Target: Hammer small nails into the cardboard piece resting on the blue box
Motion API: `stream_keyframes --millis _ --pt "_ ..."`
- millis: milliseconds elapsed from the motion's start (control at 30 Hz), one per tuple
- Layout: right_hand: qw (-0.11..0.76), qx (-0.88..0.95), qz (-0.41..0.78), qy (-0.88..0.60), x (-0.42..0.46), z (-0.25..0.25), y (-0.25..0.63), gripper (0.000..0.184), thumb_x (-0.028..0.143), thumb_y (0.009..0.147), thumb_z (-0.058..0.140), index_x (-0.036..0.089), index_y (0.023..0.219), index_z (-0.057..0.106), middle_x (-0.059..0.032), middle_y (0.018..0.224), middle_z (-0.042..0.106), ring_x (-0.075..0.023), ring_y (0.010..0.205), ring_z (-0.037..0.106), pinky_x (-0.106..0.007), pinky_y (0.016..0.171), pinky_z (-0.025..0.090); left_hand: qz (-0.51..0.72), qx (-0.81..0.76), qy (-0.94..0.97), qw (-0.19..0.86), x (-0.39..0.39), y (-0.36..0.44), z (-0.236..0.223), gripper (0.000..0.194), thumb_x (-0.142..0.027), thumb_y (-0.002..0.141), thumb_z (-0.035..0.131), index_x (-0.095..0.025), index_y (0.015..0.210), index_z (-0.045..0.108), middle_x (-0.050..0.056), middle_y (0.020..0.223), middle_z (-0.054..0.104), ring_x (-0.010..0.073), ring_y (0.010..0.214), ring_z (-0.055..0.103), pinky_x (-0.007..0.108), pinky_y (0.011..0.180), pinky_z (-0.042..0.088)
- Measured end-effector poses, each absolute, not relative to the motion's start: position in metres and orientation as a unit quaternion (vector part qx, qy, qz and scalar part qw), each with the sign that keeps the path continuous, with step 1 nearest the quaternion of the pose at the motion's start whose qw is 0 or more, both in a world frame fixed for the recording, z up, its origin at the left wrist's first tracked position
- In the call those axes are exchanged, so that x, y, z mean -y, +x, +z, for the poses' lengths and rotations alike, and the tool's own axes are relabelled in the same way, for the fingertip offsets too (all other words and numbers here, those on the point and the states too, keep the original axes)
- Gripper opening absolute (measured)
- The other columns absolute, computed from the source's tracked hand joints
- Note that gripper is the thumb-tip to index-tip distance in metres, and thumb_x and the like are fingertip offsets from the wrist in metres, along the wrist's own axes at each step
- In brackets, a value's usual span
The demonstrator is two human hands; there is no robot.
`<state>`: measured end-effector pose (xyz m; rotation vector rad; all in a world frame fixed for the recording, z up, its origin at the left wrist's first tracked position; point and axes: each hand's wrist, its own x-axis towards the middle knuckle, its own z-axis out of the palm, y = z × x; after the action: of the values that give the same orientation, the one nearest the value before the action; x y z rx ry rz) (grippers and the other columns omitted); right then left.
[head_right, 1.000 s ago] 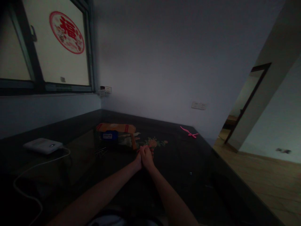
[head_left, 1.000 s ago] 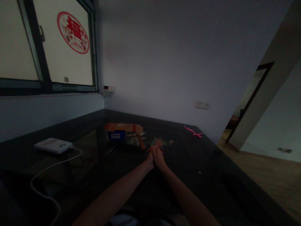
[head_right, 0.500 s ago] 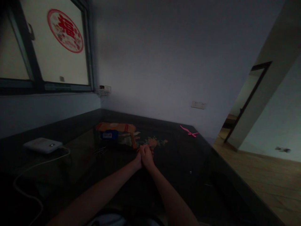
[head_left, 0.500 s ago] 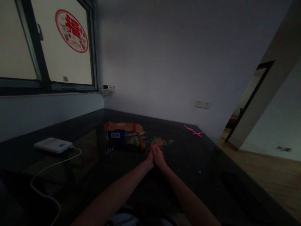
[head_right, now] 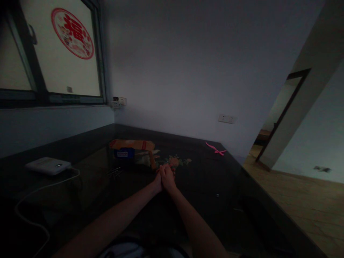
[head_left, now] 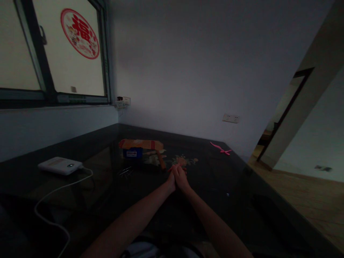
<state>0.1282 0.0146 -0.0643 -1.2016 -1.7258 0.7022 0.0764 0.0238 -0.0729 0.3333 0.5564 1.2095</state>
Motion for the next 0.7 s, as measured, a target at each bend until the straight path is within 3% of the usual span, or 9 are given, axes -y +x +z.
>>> stream_keyframes --millis 233,433,700 --pt "0.448 0.692 0.285 -0.489 -0.0197 -0.0712 0.1291 0.026 0.033 0.091 0.053 0.015 0.108 0.06 -0.0058 0.104 0.064 -0.0173 0.085 0.063 -0.038 0.076 0.052 0.564 -0.261 0.158 0.767 -0.0229 0.076 -0.072 0.028 -0.034 0.081 0.057 -0.015 0.102 0.06 0.004 0.079 0.066 0.0186 0.074 0.065 0.026 0.064 0.051" --pt "0.444 0.692 0.283 -0.494 -0.0208 -0.0718 0.1291 0.026 0.033 0.091 0.053 0.015 0.109 0.059 -0.006 0.105 0.063 -0.0176 0.086 0.063 -0.038 0.076 0.052 0.563 -0.254 0.154 0.771 -0.0233 0.077 -0.0723 0.029 -0.033 0.088 0.045 -0.015 0.107 0.056 0.004 0.078 0.066 0.0177 0.072 0.065 0.027 0.064 0.051" --pt "0.438 0.696 0.282 -0.495 -0.0163 -0.0675 0.1308 0.026 0.034 0.091 0.052 0.015 0.107 0.06 -0.0057 0.103 0.064 -0.0175 0.086 0.063 -0.038 0.076 0.052 0.554 -0.253 0.157 0.777 -0.0252 0.077 -0.0731 0.027 -0.032 0.086 0.049 -0.016 0.106 0.056 0.003 0.078 0.065 0.0175 0.072 0.065 0.026 0.063 0.051"
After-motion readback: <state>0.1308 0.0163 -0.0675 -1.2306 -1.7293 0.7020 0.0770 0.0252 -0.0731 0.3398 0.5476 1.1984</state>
